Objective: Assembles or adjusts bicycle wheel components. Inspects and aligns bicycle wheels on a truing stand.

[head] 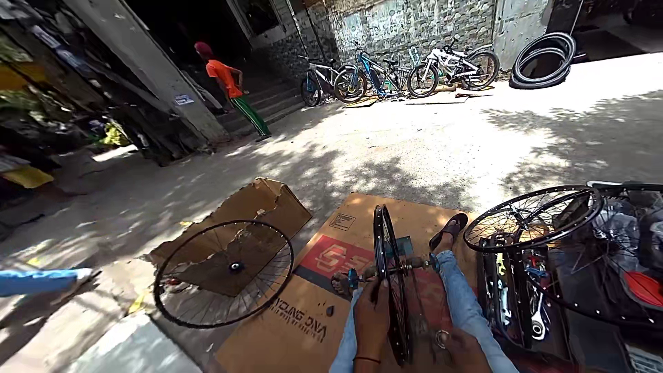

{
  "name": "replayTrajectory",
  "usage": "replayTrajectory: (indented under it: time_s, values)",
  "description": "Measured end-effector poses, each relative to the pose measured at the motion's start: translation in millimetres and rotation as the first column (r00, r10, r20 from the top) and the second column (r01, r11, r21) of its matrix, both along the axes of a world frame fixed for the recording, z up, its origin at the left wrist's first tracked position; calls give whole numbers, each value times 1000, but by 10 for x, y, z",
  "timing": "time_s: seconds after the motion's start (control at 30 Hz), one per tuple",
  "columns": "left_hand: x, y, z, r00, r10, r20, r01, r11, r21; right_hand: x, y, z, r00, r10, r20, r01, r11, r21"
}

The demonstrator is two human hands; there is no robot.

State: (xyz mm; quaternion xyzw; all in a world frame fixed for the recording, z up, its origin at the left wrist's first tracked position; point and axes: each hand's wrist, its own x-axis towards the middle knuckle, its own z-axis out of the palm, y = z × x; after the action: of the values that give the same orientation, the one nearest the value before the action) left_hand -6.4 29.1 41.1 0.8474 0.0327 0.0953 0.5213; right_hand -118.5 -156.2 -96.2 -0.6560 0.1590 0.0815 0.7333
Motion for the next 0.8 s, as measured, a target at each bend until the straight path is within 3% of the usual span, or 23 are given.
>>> replayTrajectory:
  time_s: [0.13,0.37,0.43,0.5,0.57,0.63,0.8]
  values:
    - [-183,41,-1,998,-36,-46,42,990,137,-171,-172,-98,994,-104,-39,106,994,38]
    - [-682,224,-258,987,-158,38,129,907,401,-205,-401,-264,939,-318,-129,328,943,61]
    - [-956,267,-465,984,-180,-1,161,875,457,-143,-410,-273,931,-333,-147,343,938,51]
    - [-1213,307,-719,969,-191,-154,244,808,536,-41,-396,-285,931,-334,-149,344,938,40]
    - [-1394,332,-843,890,-154,-429,382,766,517,19,-366,-318,932,-331,-149,340,940,35]
    - [-1472,363,-921,853,-99,-512,356,828,433,90,-339,-358,931,-335,-145,344,938,39]
    - [-1312,321,-594,962,-102,-255,161,961,224,137,-264,-424,929,-327,-175,337,941,31]
